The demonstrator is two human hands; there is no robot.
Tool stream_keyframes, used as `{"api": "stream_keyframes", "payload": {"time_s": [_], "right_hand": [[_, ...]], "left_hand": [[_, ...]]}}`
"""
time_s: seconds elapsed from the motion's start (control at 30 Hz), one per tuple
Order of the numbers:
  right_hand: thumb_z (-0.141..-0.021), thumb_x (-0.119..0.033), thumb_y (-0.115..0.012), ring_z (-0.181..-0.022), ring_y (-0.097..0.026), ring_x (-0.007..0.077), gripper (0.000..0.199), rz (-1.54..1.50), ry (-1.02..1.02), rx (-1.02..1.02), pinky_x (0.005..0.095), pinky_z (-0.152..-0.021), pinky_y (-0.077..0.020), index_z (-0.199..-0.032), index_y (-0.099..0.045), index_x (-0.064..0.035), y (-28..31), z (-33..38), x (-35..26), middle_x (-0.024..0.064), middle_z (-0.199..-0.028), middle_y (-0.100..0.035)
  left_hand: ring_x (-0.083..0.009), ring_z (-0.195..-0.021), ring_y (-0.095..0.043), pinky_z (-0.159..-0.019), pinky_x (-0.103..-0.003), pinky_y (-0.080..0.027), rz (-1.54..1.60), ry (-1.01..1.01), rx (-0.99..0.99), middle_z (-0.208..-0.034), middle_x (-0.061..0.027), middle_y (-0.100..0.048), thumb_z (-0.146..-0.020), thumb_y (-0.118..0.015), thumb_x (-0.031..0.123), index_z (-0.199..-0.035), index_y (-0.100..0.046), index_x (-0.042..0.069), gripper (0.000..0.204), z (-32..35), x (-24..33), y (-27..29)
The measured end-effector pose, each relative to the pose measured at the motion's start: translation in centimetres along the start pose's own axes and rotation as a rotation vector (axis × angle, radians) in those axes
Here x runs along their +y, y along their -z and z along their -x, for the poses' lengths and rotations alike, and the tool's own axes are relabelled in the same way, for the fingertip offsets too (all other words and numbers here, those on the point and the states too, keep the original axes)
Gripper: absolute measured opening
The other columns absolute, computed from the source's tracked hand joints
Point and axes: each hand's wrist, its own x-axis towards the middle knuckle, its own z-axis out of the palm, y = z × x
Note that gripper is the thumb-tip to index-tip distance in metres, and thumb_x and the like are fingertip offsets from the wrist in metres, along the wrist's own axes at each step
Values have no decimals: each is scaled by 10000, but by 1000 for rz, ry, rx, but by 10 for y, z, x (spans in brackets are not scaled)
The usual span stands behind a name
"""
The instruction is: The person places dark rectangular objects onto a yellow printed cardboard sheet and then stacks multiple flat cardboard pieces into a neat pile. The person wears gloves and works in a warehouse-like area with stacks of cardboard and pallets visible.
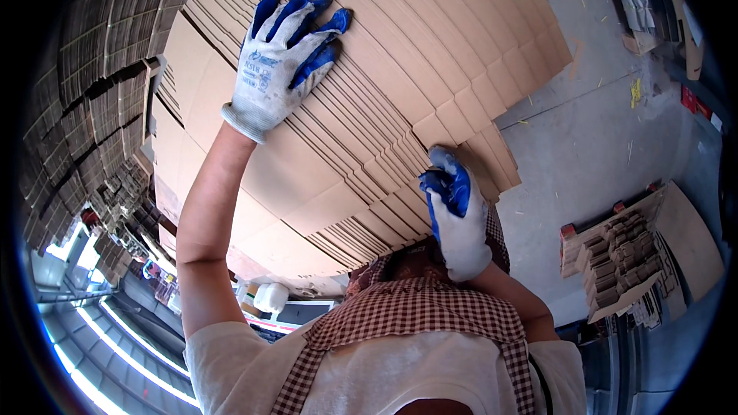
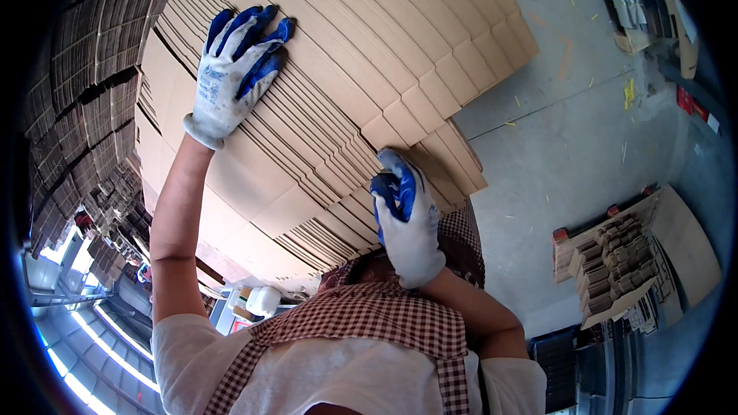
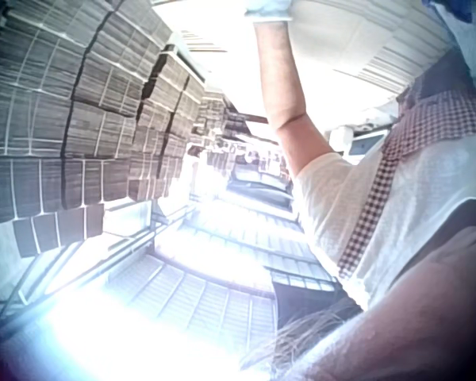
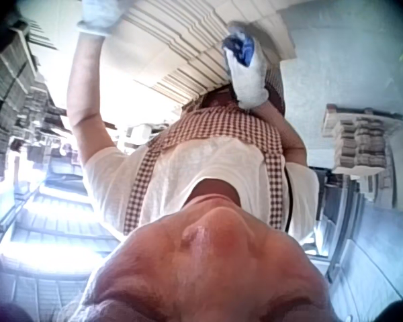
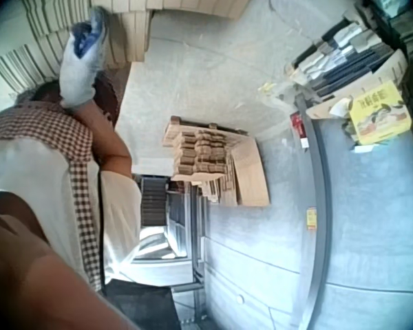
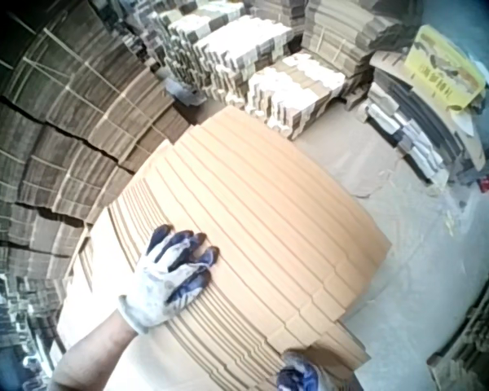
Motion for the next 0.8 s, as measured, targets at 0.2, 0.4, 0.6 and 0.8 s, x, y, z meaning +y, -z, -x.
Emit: {"api": "stream_keyframes", "payload": {"time_s": [0.2, 0.4, 0.6, 0.8], "right_hand": [[-937, 25, -640, -830, -666, 110, 343, -459, -509, -128, 226, -766, -562, -1278, -605, 14, 4, -25, -29, 82, -1030, -699], [-952, 30, -605, -691, -597, 86, 225, -404, -463, -129, 235, -587, -518, -1175, -639, 27, 1, -30, -31, 71, -914, -674], [-952, 45, -586, -628, -560, 76, 182, -333, -393, -114, 237, -553, -501, -1123, -643, 26, -1, -25, -31, 63, -862, -659], [-948, 52, -577, -589, -542, 63, 187, -264, -334, -93, 219, -520, -469, -1117, -649, 16, 0, -27, -31, 55, -849, -668]], "left_hand": [[-271, -1382, -447, -1225, -489, -252, -27, 10, -25, -1464, -33, -523, -904, -684, 310, -1339, -635, 260, 441, 4, -6, 4], [-331, -1348, -474, -1192, -501, -294, 10, -2, -11, -1413, -112, -554, -866, -706, 203, -1240, -681, 144, 380, -1, 0, 18], [-305, -1345, -482, -1211, -530, -251, -32, -29, -105, -1363, -90, -587, -886, -689, 294, -1193, -701, 174, 330, -6, -9, 18], [-304, -1316, -506, -1214, -535, -246, 3, -64, -51, -1309, -84, -620, -875, -711, 338, -1142, -722, 167, 318, -12, -9, 20]]}}
